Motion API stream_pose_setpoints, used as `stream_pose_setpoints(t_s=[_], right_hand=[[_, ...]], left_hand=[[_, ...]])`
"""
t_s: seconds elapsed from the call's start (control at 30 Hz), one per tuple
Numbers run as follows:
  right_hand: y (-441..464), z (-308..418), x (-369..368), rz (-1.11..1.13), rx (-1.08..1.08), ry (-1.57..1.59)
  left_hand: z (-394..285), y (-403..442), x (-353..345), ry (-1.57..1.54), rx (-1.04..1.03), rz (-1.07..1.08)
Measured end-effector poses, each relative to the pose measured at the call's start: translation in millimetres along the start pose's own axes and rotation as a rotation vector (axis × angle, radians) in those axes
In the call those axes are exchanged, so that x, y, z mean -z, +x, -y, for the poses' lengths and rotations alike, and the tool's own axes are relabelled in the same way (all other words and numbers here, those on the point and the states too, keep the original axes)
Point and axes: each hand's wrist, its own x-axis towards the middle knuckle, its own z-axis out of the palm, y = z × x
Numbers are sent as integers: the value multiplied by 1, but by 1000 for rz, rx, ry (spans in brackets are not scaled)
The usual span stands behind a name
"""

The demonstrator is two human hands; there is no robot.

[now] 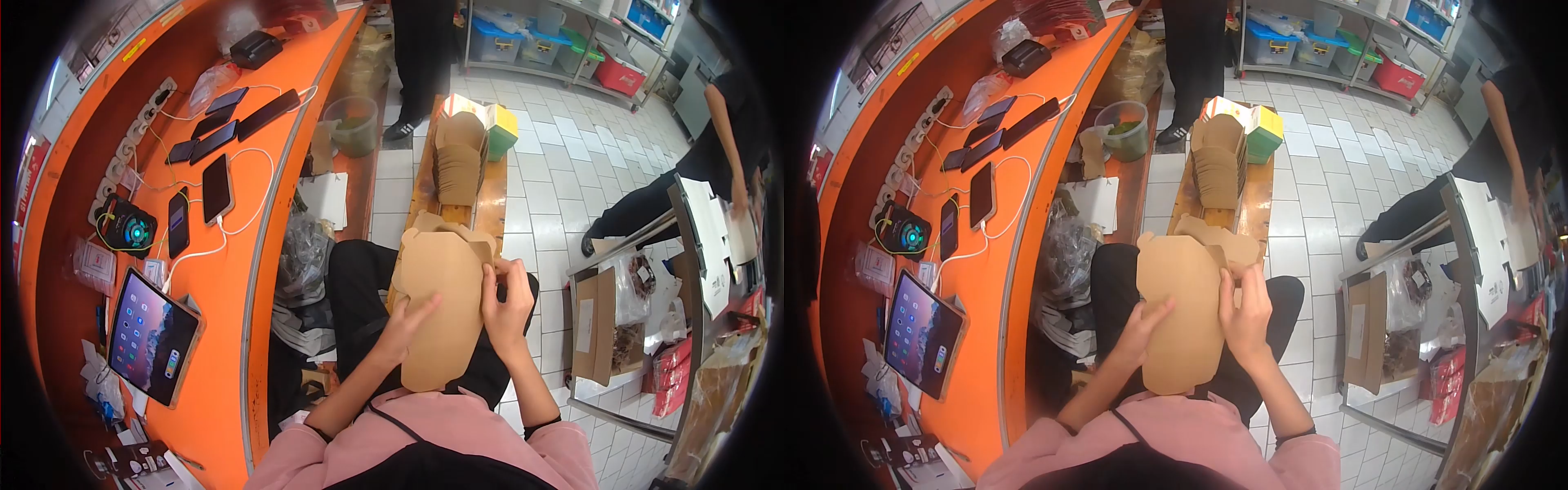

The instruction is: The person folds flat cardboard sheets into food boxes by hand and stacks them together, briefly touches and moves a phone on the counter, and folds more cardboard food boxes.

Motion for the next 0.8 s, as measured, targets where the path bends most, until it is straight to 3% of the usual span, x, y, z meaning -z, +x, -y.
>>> stream_pose_setpoints(t_s=[0.07,0.13,0.33,0.47,0.53,0.67,0.8], right_hand=[[7,-1,3,49,5,29],[9,0,4,130,71,12],[15,-8,2,230,240,-13],[30,-6,18,302,259,-9],[37,-7,22,389,425,-88],[39,-9,23,570,425,-258],[39,-16,15,547,328,-202]], left_hand=[[-5,11,14,-120,32,21],[-15,14,27,-441,88,407],[-29,27,7,-188,85,130],[-33,34,1,-224,122,183],[-40,34,-5,-210,140,222],[-41,37,-12,-162,82,207],[-43,39,-16,-143,38,155]])
